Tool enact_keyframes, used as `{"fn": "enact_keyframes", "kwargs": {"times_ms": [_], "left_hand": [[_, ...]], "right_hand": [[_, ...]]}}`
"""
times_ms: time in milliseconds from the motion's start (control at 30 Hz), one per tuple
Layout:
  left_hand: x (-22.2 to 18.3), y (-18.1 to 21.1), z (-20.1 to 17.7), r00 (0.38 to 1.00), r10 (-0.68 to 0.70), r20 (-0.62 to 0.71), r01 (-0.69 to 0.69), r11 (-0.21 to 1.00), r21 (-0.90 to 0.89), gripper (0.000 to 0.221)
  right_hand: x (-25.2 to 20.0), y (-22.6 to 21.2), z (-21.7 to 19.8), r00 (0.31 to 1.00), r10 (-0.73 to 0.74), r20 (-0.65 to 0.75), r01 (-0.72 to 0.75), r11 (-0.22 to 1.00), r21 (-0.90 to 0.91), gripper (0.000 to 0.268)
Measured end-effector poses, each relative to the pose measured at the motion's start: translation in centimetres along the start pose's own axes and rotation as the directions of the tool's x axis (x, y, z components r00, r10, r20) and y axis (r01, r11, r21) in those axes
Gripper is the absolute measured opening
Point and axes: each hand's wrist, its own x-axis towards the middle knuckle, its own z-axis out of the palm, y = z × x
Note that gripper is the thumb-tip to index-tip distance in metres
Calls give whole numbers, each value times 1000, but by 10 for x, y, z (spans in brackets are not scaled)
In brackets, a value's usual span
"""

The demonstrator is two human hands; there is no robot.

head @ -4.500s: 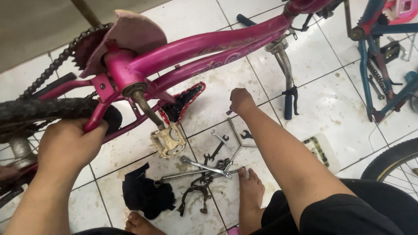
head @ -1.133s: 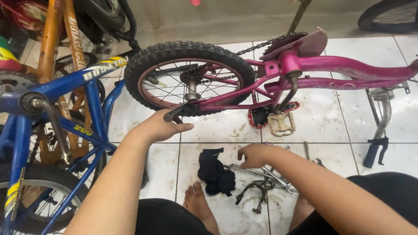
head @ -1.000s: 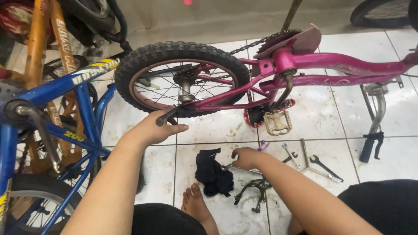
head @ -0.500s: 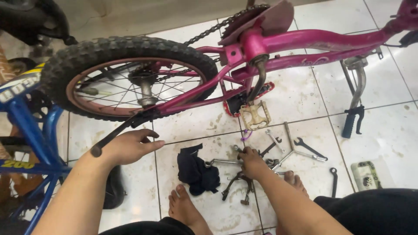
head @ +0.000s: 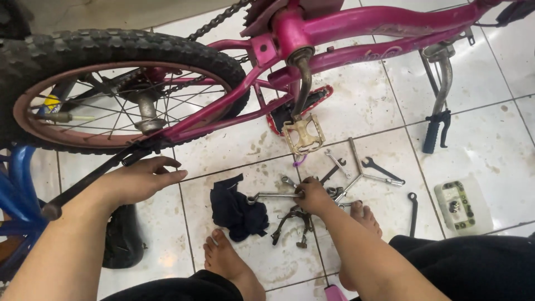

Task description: Removing the rear brake assembly from a pink bicycle using hand tools.

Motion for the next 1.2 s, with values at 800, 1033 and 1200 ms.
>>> {"fn": "enact_keyframes", "kwargs": {"times_ms": [800, 1033, 1200], "left_hand": [[-17, 36, -3, 988, -155, 1, 154, 982, -111, 61], [-8, 41, 1, 993, -109, -36, 110, 994, 23, 64], [-5, 45, 4, 989, -143, -26, 145, 984, 100, 65]], "right_hand": [[29, 105, 1, 908, 280, -311, -186, 936, 298, 40], [28, 92, -4, 929, 112, -352, 22, 935, 355, 34], [42, 100, 7, 907, 26, -421, 75, 972, 221, 32]]}}
